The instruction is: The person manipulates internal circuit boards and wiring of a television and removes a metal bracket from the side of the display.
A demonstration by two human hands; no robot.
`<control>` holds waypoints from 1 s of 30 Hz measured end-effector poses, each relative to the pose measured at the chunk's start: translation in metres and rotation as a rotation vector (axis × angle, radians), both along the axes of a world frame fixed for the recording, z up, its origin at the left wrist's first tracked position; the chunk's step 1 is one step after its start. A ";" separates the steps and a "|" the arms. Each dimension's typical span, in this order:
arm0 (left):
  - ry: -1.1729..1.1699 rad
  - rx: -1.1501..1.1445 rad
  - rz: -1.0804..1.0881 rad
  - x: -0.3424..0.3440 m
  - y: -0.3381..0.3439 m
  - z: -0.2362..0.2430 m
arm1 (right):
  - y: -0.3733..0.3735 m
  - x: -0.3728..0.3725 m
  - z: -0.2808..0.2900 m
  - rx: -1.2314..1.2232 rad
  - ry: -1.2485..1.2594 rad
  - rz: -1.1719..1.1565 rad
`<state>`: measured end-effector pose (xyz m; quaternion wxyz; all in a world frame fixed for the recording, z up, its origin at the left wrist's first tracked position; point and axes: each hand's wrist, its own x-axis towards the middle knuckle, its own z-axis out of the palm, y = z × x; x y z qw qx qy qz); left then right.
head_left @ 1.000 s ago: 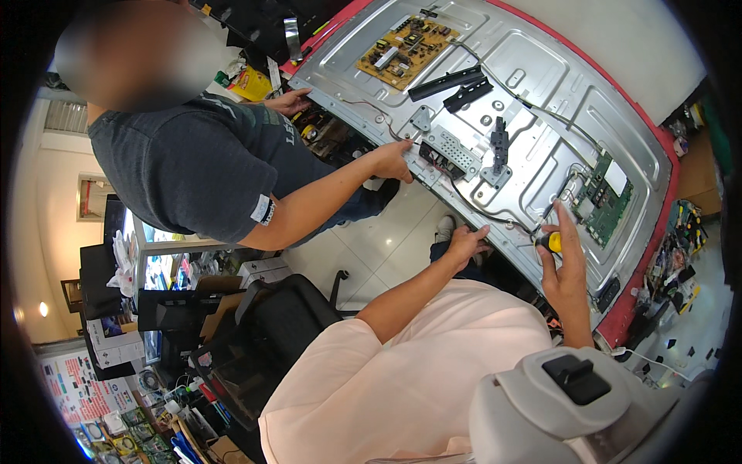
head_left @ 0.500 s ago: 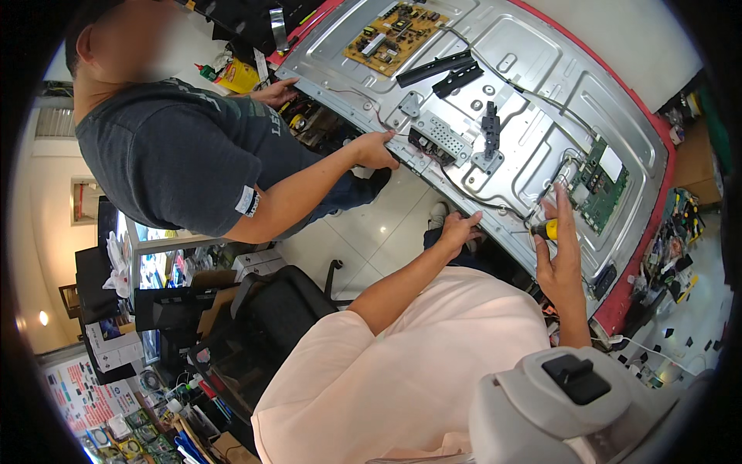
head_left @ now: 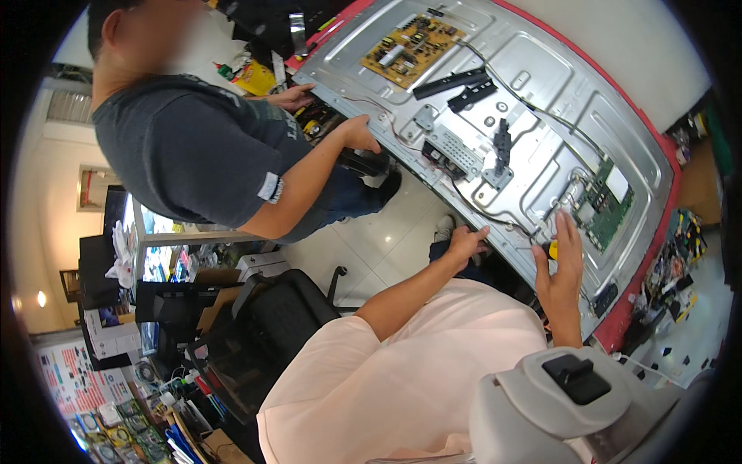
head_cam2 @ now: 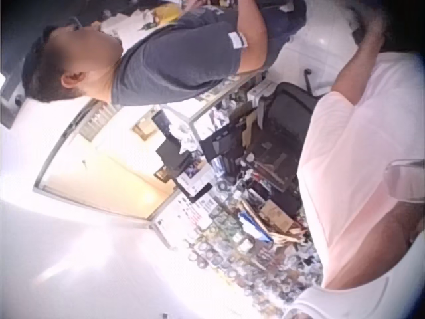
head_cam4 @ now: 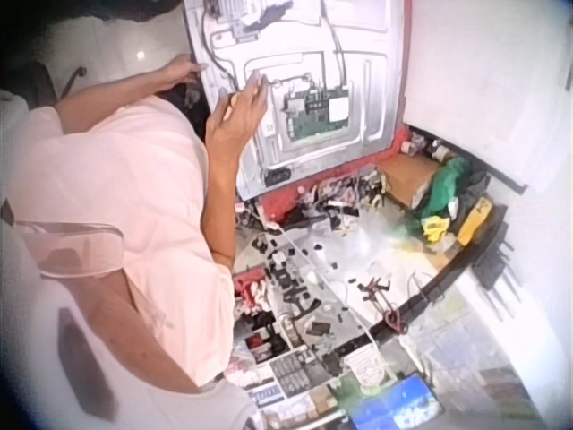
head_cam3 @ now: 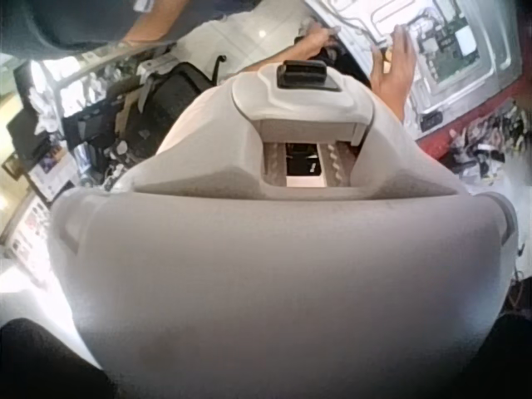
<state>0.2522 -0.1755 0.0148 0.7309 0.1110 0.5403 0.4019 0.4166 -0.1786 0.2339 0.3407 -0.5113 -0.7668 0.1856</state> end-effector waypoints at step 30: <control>-0.060 -0.013 0.074 -0.011 0.000 0.003 | -0.008 0.001 -0.019 -0.055 0.045 0.037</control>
